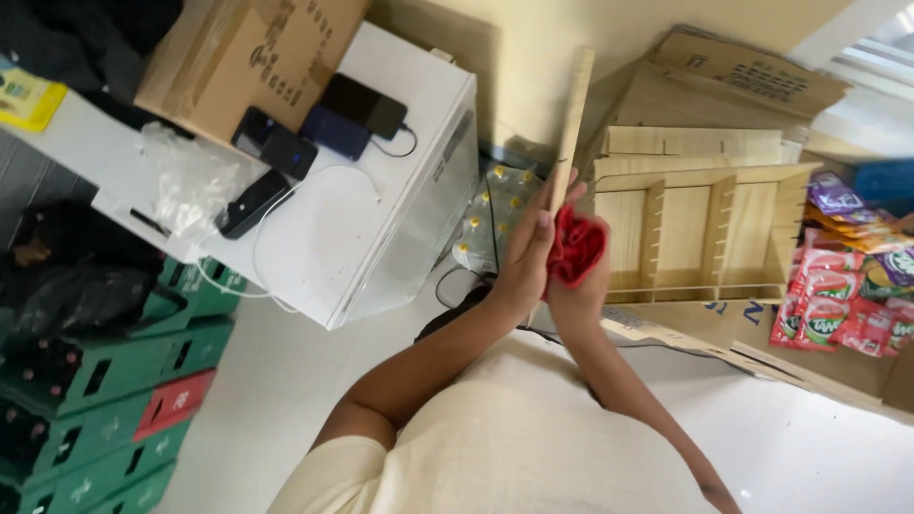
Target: Cleaning and reassembling a wooden display stand for snacks in a grocery store storage area.
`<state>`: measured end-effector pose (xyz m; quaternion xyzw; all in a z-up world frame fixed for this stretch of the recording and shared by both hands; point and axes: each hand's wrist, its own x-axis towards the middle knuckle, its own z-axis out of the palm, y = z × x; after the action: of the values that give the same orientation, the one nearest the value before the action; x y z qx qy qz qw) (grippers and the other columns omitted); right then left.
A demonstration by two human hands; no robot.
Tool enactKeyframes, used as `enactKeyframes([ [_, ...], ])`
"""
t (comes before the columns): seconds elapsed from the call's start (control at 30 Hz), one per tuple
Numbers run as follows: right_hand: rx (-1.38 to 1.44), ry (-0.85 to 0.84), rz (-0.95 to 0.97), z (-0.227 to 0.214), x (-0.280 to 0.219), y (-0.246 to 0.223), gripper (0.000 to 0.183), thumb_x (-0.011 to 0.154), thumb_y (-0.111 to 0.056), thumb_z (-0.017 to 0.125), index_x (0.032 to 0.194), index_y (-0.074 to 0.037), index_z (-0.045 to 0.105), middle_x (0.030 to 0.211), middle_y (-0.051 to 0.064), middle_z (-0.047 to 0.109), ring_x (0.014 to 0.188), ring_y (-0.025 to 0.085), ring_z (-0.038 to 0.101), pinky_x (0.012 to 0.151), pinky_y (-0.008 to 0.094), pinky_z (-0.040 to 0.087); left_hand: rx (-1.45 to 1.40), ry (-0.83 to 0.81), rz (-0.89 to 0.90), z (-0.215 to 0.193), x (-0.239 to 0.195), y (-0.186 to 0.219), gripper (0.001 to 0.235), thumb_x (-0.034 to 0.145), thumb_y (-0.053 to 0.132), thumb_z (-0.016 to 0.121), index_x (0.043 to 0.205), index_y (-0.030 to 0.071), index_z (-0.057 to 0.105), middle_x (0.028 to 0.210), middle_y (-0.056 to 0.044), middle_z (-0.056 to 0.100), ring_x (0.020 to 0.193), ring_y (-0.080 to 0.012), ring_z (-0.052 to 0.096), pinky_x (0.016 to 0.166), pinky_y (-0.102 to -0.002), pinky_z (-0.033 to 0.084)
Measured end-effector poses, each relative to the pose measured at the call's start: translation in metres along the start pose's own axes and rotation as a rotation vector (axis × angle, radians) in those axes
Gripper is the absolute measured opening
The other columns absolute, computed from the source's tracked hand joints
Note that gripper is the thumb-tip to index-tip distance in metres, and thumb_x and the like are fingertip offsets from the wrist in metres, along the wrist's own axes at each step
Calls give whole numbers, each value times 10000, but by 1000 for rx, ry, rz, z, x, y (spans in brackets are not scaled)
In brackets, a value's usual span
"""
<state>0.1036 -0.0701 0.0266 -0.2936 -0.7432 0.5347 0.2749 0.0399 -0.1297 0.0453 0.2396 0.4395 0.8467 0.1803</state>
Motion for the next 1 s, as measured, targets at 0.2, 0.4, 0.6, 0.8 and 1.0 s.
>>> enactKeyframes([
  [0.2, 668, -20, -234, 24, -15, 38, 942, 834, -383, 819, 1536, 10, 330, 1494, 298, 444, 1407, 383, 454, 1245, 501, 272, 169, 25, 23, 3, 8, 15, 568, 1157, 421, 331, 1596, 63, 371, 1585, -206, 371, 1444, -430, 433, 1267, -567, 289],
  [0.4, 300, 47, 132, -1, 37, -77, 860, 988, -646, 648, 1511, -16, 383, 1478, 254, 491, 1392, 390, 489, 1215, 541, 315, 272, 14, -7, 6, -20, -19, 445, 1119, 252, 448, 1521, 71, 507, 1559, -184, 456, 1495, -357, 407, 1298, -485, 251],
  [0.6, 178, -53, 119, -18, 49, -39, 393, 864, -140, 938, 1074, -123, 607, 914, -2, 628, 831, 110, 632, 824, 259, 524, 267, -5, -30, -15, -13, -36, 361, 1058, 172, 593, 1405, 75, 573, 1369, -95, 417, 1226, -262, 574, 1102, -421, 477],
  [0.8, 110, -4, 115, -13, 44, -12, 325, 919, -215, 906, 998, -120, 605, 811, 14, 624, 713, 118, 618, 726, 263, 517, 214, 181, -167, -34, -4, -52, 818, 830, 7, 763, 1467, 159, 273, 1063, -82, 434, 1003, -243, 608, 920, -377, 483],
  [1.0, 80, 34, -69, -7, 60, 0, 347, 873, -159, 951, 984, -52, 640, 791, 73, 620, 714, 143, 542, 635, 303, 479, 687, -3, -7, -52, -4, -34, 459, 902, 337, 792, 1299, 169, 633, 1127, -94, 634, 1107, -363, 667, 925, -449, 548],
])
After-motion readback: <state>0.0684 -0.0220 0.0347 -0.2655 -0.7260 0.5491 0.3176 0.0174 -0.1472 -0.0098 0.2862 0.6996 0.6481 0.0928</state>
